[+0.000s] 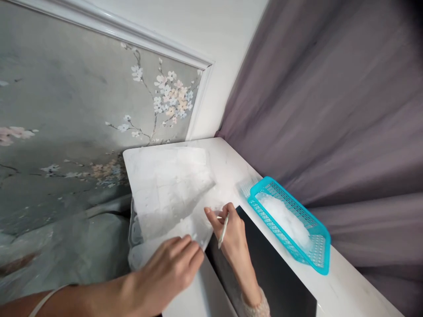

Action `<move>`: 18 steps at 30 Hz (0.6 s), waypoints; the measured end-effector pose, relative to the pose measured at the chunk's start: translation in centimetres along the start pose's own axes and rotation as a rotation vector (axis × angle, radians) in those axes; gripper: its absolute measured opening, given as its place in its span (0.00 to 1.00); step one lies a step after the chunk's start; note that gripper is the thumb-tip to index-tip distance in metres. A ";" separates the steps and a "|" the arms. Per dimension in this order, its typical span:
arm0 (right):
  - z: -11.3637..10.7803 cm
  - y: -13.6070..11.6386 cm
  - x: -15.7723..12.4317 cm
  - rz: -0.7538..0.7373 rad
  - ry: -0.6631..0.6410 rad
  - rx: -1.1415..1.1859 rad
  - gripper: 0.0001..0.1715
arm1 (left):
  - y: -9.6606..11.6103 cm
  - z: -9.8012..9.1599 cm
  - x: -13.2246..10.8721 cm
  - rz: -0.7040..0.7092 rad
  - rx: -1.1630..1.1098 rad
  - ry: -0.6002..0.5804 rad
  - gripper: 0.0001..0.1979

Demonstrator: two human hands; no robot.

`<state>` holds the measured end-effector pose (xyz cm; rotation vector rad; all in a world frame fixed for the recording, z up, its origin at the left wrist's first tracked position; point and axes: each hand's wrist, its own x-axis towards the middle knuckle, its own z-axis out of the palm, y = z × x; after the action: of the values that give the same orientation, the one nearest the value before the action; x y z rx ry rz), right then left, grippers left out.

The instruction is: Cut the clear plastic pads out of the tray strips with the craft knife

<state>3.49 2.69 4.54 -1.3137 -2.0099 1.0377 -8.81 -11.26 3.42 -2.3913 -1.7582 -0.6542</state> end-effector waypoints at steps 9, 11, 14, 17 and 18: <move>-3.9 6.3 -4.2 0.021 0.411 0.089 0.24 | 3.2 -0.1 2.1 0.295 -0.206 -0.084 0.09; -4.5 6.8 -5.4 0.036 0.444 0.084 0.23 | 1.4 0.4 3.0 0.293 -0.194 -0.116 0.10; -4.6 7.6 -7.3 0.104 0.410 0.104 0.23 | -3.4 1.1 4.6 -0.036 -0.129 -0.215 0.11; -4.2 8.5 -9.3 0.206 0.301 0.102 0.23 | -8.6 1.9 5.8 -0.456 0.015 -0.219 0.14; -4.1 8.8 -10.0 0.224 0.252 0.065 0.22 | -9.9 2.4 5.9 -0.532 0.040 -0.217 0.15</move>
<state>15.13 -3.07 -0.47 -1.5754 -1.6598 0.9707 -15.98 -2.01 1.96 -2.0303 -2.5044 -0.4036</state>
